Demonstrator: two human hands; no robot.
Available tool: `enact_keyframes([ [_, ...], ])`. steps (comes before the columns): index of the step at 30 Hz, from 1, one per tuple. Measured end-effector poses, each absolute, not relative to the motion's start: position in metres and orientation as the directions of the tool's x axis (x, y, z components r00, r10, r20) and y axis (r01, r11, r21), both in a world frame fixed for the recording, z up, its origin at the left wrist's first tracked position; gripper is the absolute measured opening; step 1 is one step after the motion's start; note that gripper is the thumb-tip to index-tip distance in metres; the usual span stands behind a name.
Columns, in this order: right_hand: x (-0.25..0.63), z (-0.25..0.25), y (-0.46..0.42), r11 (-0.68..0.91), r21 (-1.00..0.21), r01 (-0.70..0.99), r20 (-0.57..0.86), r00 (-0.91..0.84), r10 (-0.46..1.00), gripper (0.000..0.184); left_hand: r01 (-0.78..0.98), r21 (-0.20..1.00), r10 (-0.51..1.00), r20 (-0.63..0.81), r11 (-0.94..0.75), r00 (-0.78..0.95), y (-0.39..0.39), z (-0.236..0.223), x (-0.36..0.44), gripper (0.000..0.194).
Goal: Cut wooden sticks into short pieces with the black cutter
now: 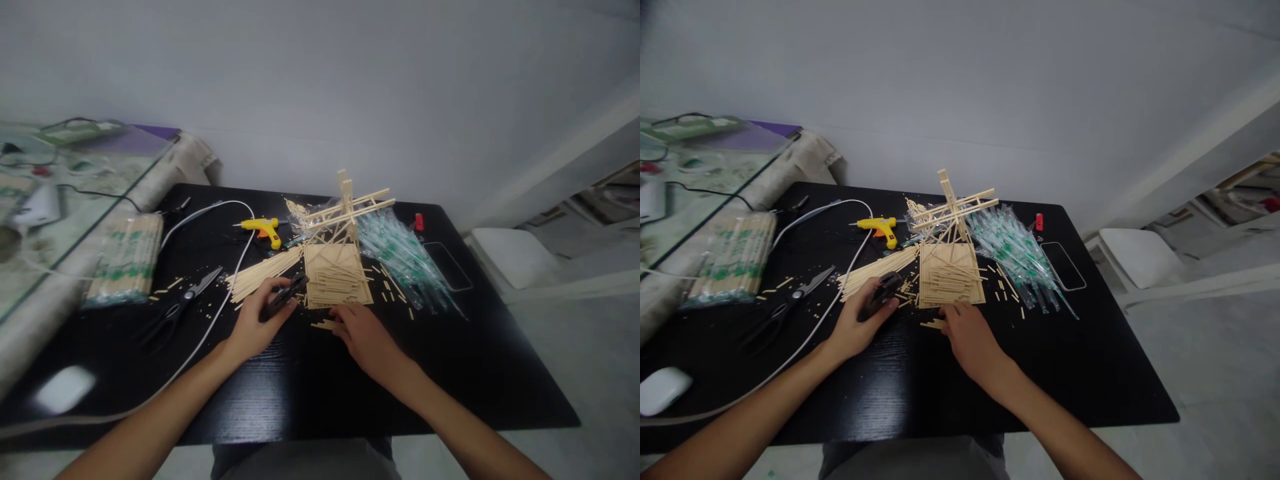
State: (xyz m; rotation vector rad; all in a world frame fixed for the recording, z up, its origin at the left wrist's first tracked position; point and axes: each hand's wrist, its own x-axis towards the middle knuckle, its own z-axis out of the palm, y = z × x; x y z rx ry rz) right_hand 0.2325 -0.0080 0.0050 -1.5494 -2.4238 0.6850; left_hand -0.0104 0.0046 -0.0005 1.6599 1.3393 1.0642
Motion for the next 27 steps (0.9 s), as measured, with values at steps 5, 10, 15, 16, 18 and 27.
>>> enact_keyframes([
  [5, 0.232, 0.008, -0.002, 0.317, -0.479, 0.818, -0.201, -0.454, 0.868, 0.016, 0.365, 0.911, 0.980, 0.154, -0.189, 0.124, 0.005, -0.004, -0.011, 0.026],
  [10, 0.231, 0.014, -0.001, 0.336, -0.450, 0.827, -0.262, -0.482, 0.836, 0.015, 0.369, 0.907, 0.978, 0.164, -0.201, 0.130, 0.007, -0.006, -0.011, 0.023],
  [15, 0.225, 0.016, -0.006, 0.386, -0.354, 0.852, -0.249, -0.484, 0.839, 0.018, 0.387, 0.898, 0.977, 0.172, -0.208, 0.127, 0.007, -0.003, -0.009, 0.021],
  [16, 0.224, 0.016, -0.008, 0.406, -0.322, 0.855, -0.244, -0.489, 0.837, 0.020, 0.391, 0.896, 0.977, 0.171, -0.209, 0.130, 0.007, -0.002, -0.009, 0.020],
  [18, 0.221, 0.017, -0.013, 0.437, -0.258, 0.861, -0.236, -0.495, 0.836, 0.024, 0.397, 0.895, 0.978, 0.161, -0.202, 0.134, 0.006, -0.002, -0.008, 0.020],
  [27, 0.238, 0.018, 0.018, 0.520, -0.311, 0.795, -0.117, -0.575, 0.810, 0.019, 0.378, 0.908, 0.981, 0.137, -0.180, 0.138, 0.008, -0.004, -0.008, 0.020],
])
